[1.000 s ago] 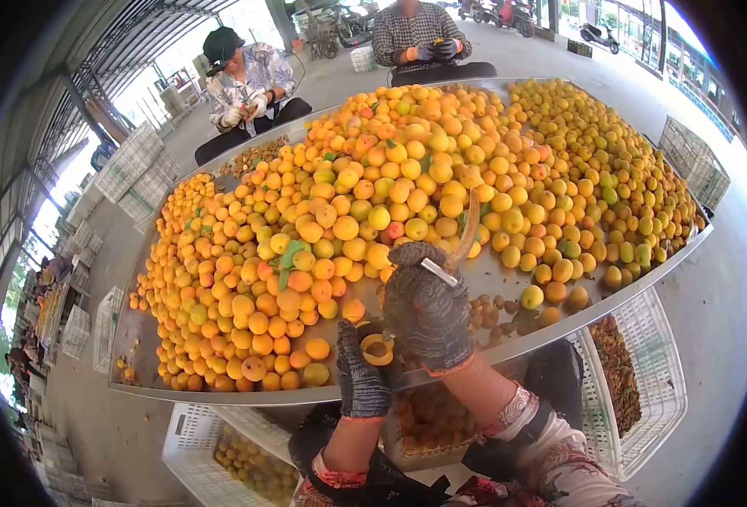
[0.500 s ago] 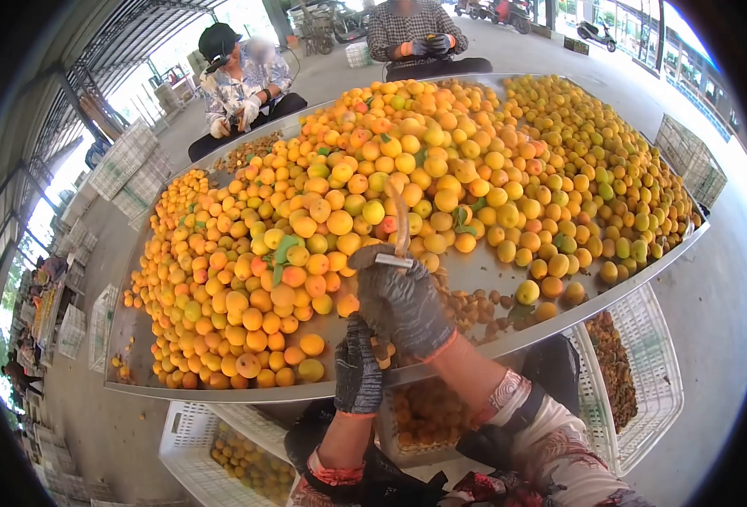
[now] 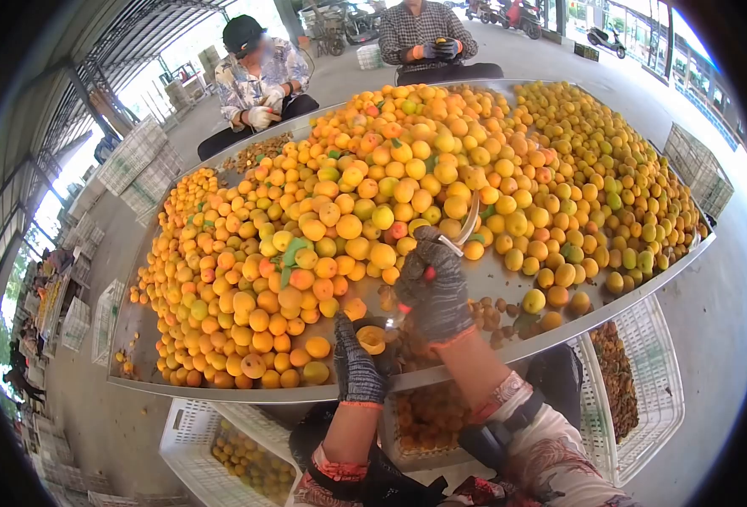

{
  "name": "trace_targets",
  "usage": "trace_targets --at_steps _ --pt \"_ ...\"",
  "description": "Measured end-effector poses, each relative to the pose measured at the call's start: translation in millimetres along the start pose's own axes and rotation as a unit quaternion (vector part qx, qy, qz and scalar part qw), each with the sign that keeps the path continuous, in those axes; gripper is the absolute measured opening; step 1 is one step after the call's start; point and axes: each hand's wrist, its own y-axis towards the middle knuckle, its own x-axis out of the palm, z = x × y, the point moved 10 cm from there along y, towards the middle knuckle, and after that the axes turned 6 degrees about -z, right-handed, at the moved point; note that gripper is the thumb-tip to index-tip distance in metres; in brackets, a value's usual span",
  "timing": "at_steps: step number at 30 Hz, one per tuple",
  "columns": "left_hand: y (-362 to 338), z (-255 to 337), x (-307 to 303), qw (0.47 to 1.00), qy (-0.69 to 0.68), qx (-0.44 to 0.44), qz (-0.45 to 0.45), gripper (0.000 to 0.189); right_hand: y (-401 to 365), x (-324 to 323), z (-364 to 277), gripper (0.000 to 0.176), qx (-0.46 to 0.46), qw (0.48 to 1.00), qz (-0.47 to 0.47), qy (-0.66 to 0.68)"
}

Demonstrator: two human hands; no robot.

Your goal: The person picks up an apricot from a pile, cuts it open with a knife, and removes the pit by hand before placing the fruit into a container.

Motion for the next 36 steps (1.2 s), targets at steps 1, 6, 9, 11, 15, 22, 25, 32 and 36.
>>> trace_targets --at_steps 1,6,9,11,15,22,25,32,36 --pt "-2 7 0 1.0 0.006 0.016 0.009 0.046 0 -1 -5 0.014 0.001 1.0 -0.003 0.0" --pt "-2 16 1 0.998 0.013 0.064 0.01 0.044 -18 2 -24 0.021 0.007 0.97 -0.004 -0.242" --pt "-10 7 10 0.991 0.111 0.001 -0.074 0.039 -18 -29 -36 0.023 0.013 0.957 0.037 -0.289" --pt "-24 21 40 0.881 0.353 0.211 -0.235 0.026 -10 -46 -48 0.022 -0.002 0.936 0.072 -0.345" --pt "-67 -8 73 0.734 0.471 0.208 -0.443 0.014 -11 -59 -50 0.018 0.1 0.886 0.155 -0.425" --pt "-77 -16 76 0.68 0.555 0.151 -0.456 0.027 -1 -78 -41 0.02 0.154 0.833 0.149 -0.509" --pt "-76 -7 76 0.657 0.57 0.211 -0.446 0.028 2 -79 -37 0.018 0.15 0.831 0.128 -0.521" --pt "-84 -7 81 0.686 0.562 0.123 -0.446 0.027 9 -86 -16 0.017 0.18 0.797 0.077 -0.571" --pt "-85 13 82 0.68 0.501 0.311 -0.435 0.028 30 -87 15 0.037 0.181 0.67 -0.023 -0.72"
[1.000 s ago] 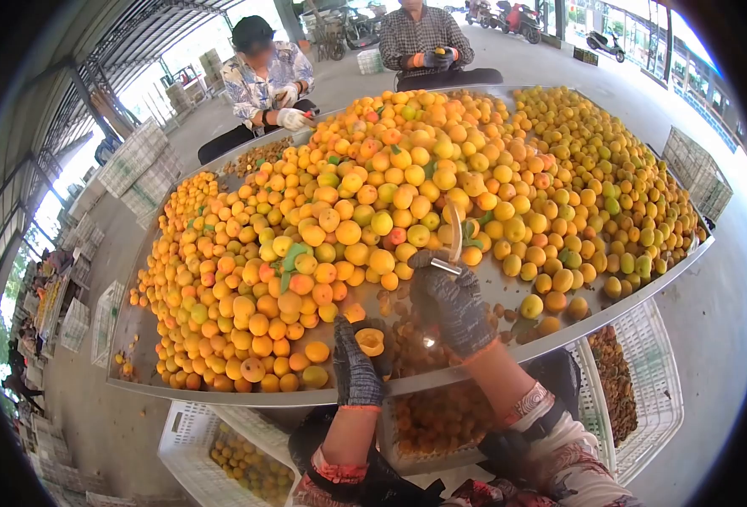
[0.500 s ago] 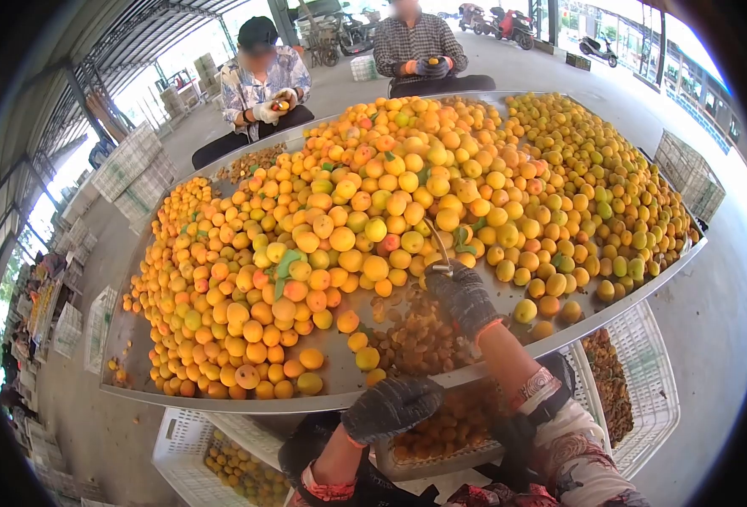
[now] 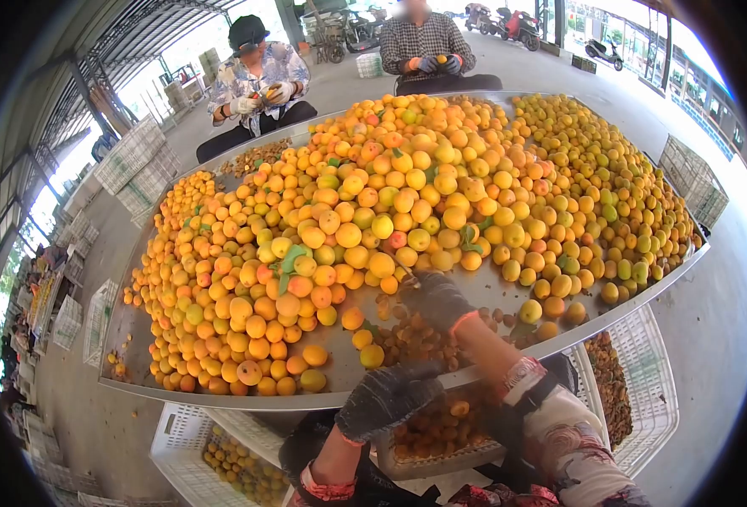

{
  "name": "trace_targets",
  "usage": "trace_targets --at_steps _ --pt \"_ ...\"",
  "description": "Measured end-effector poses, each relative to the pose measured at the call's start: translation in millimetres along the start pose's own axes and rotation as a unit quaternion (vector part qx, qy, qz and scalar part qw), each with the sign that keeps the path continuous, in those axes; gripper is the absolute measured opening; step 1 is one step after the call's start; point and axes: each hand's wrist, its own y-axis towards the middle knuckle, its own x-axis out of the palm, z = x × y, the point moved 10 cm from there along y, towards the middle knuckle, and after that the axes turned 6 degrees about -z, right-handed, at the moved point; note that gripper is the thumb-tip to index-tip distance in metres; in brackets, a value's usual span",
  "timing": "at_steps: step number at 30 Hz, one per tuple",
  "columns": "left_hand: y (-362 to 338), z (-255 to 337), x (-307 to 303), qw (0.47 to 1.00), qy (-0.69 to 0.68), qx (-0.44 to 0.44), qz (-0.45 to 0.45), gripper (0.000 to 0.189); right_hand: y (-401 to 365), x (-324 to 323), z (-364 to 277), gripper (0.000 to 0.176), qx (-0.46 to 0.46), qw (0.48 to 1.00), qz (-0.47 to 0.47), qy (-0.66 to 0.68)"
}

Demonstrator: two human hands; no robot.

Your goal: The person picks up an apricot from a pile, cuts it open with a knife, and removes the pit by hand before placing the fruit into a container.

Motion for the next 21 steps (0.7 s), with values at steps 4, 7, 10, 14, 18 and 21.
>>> trace_targets --at_steps 4,7,10,14,18,21 --pt "-2 -17 -8 0.995 -0.058 -0.074 0.011 0.026 7 13 -25 0.056 0.03 0.977 -0.007 -0.211" --pt "-9 -33 -19 0.978 -0.118 -0.153 0.075 0.027 14 17 -31 0.057 0.058 0.96 -0.003 -0.275" --pt "-12 -35 -22 0.972 -0.152 -0.158 0.088 0.027 13 26 -34 0.06 0.049 0.963 -0.015 -0.264" --pt "-12 -28 -31 0.979 -0.119 -0.126 0.108 0.027 25 31 -23 0.059 0.024 0.953 -0.016 -0.303" --pt "-23 -48 -47 0.944 -0.18 -0.196 0.194 0.025 14 24 -30 0.055 -0.019 0.982 0.024 -0.189" --pt "-39 -69 -60 0.866 -0.308 -0.248 0.307 0.027 -2 23 -40 0.053 -0.071 0.995 0.0 -0.075"
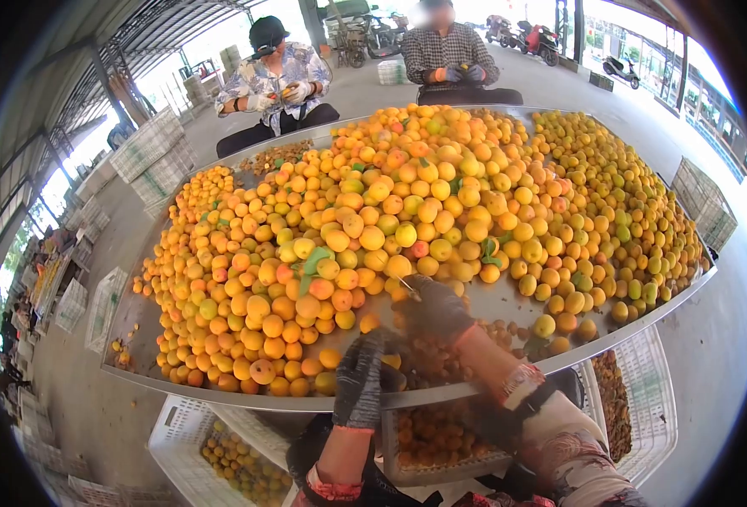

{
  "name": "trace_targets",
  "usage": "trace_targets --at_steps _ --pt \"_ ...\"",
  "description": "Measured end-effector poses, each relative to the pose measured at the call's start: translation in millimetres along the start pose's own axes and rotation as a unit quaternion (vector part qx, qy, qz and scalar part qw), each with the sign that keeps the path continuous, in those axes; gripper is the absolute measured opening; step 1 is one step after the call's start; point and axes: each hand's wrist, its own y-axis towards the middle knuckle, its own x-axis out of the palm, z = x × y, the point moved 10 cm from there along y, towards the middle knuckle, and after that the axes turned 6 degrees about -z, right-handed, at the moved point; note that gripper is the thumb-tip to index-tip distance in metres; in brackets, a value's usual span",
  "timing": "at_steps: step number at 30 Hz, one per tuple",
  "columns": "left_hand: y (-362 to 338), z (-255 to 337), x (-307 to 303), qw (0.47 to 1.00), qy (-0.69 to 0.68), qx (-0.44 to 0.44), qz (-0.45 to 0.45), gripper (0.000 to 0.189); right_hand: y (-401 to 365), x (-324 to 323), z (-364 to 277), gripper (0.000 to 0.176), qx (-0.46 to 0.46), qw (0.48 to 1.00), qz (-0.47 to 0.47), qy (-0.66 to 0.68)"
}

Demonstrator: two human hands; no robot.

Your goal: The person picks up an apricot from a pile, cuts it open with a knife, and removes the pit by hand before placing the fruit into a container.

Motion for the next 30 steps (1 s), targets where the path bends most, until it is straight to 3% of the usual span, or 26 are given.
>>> trace_targets --at_steps 1,4,5,6,8,12,15,16,18,19,20,21,22,24,29,30 --pt "0 -8 -9 0.994 -0.09 -0.035 0.048 0.028 -5 2 -8 0.052 -0.039 0.997 -0.026 0.054" --pt "5 -11 -11 0.99 -0.133 -0.021 0.046 0.032 -23 20 -19 0.045 -0.1 0.976 -0.099 0.164" --pt "5 -15 -12 0.99 -0.132 -0.02 0.046 0.032 -30 28 -16 0.046 -0.062 0.955 -0.138 0.254" --pt "5 -20 -9 0.991 -0.125 -0.032 0.027 0.034 -40 26 -28 0.046 -0.063 0.955 -0.137 0.255" --pt "3 -21 -4 0.992 -0.117 -0.043 0.005 0.037 -61 16 -62 0.049 -0.149 0.967 -0.117 0.168" --pt "-3 7 1 0.981 -0.194 0.021 -0.001 0.042 -82 -2 -94 0.054 -0.177 0.967 -0.103 0.155" --pt "-6 20 -2 0.97 -0.227 0.081 -0.019 0.045 -111 -32 -101 0.054 -0.286 0.914 0.001 0.286" --pt "-6 22 -2 0.965 -0.241 0.095 -0.034 0.047 -118 -33 -104 0.054 -0.287 0.914 0.001 0.287" --pt "-7 31 0 0.96 -0.251 0.12 -0.04 0.047 -119 -27 -76 0.045 -0.147 0.922 -0.007 0.357" --pt "-9 38 1 0.953 -0.263 0.144 -0.046 0.047 -120 -25 -68 0.045 -0.147 0.923 -0.007 0.357" --pt "-10 41 3 0.953 -0.263 0.144 -0.046 0.047 -123 -24 -71 0.04 -0.201 0.97 0.019 0.133" --pt "-12 45 4 0.952 -0.266 0.146 -0.042 0.047 -128 -18 -85 0.036 -0.245 0.964 0.044 -0.097" --pt "-13 47 4 0.951 -0.269 0.148 -0.038 0.047 -132 -15 -89 0.036 -0.245 0.964 0.045 -0.097" --pt "-14 45 2 0.955 -0.257 0.143 -0.041 0.046 -140 -24 -98 0.03 -0.231 0.964 0.072 0.111" --pt "-13 32 0 0.968 -0.21 0.118 -0.061 0.046 -145 -20 -113 0.029 -0.294 0.947 0.127 0.023" --pt "-12 35 -5 0.978 -0.127 0.158 -0.041 0.046 -146 -19 -116 0.03 -0.295 0.946 0.137 -0.006"
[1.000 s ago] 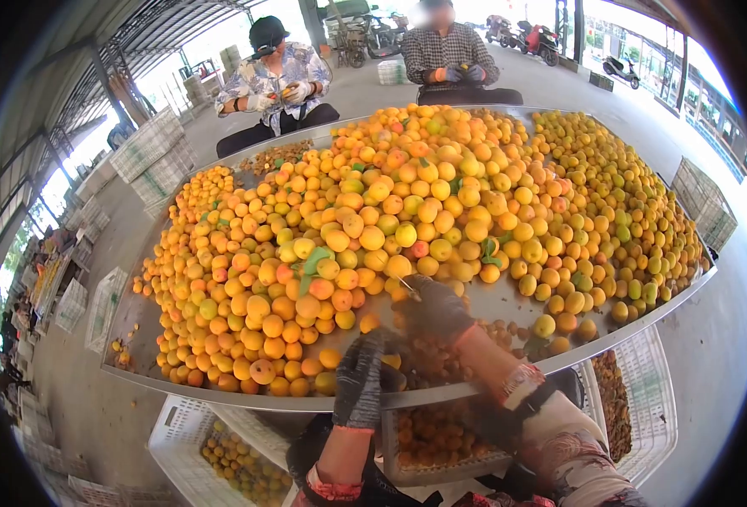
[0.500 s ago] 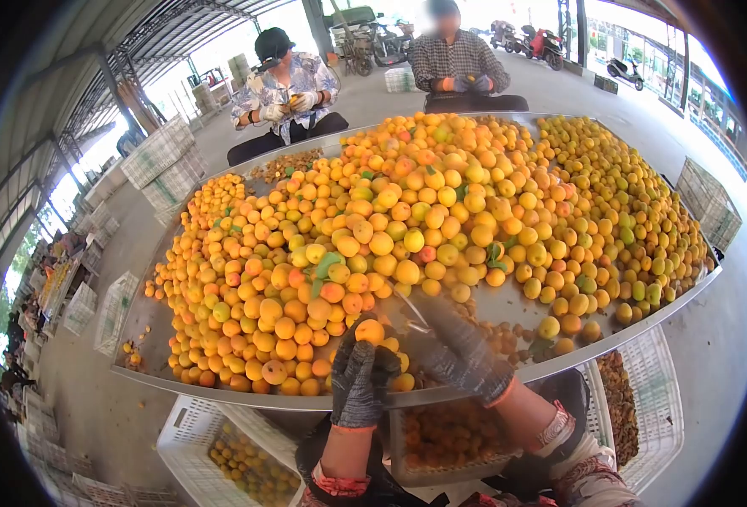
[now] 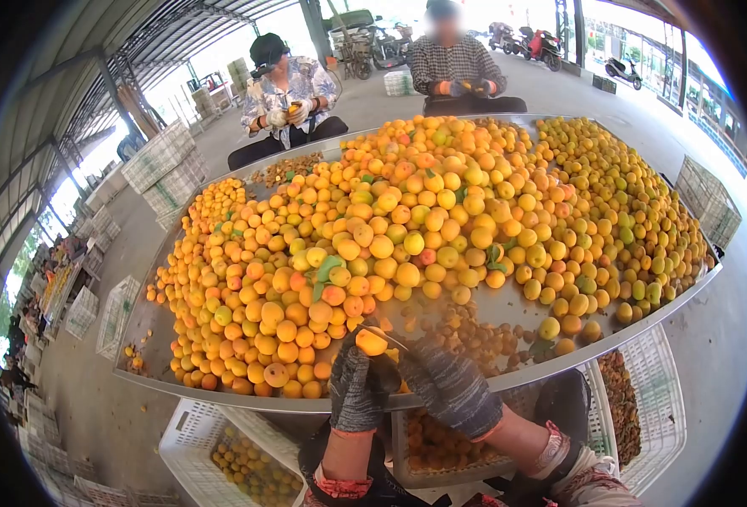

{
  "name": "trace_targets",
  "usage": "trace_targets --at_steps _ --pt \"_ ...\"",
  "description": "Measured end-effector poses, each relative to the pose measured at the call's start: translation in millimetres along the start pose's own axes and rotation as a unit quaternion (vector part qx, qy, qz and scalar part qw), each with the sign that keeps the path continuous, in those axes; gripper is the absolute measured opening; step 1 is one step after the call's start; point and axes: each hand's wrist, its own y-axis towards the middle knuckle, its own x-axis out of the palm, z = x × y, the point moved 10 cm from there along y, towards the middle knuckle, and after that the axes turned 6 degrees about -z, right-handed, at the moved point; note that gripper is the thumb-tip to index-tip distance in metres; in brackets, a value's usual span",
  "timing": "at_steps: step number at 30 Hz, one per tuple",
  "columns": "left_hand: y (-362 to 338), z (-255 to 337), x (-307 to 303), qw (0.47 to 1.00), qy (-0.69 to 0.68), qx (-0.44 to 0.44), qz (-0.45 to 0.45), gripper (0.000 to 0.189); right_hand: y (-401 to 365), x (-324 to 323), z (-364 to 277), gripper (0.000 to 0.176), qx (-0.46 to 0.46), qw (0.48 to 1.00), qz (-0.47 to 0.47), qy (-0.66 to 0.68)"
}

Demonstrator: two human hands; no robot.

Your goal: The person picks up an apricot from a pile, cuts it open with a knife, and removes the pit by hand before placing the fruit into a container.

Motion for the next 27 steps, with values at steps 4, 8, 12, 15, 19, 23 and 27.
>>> trace_targets --at_steps 4,8,12,15,19,23,27 --pt "-2 19 7 0.978 0.182 0.099 0.002 0.046 5 5 -11 0.03 0.022 0.998 -0.041 -0.052" --pt "-4 13 -1 0.985 0.162 0.067 0.007 0.046 4 10 -8 0.031 0.041 0.997 -0.068 -0.021" --pt "0 -6 4 0.998 -0.013 -0.053 -0.012 0.044 8 11 -14 0.036 -0.008 0.991 -0.121 -0.059" --pt "-3 -3 5 0.999 0.042 -0.022 0.001 0.04 5 14 13 0.036 0.104 0.987 -0.124 0.015" --pt "-1 7 11 0.996 0.085 0.002 0.034 0.041 13 11 8 0.036 0.083 0.991 -0.1 0.038" --pt "-2 -10 -7 0.985 0.149 -0.006 0.087 0.042 13 24 8 0.036 0.107 0.992 -0.07 -0.015" --pt "-2 -33 -21 0.99 0.046 -0.069 0.114 0.04 1 32 22 0.039 0.15 0.985 -0.07 -0.044"
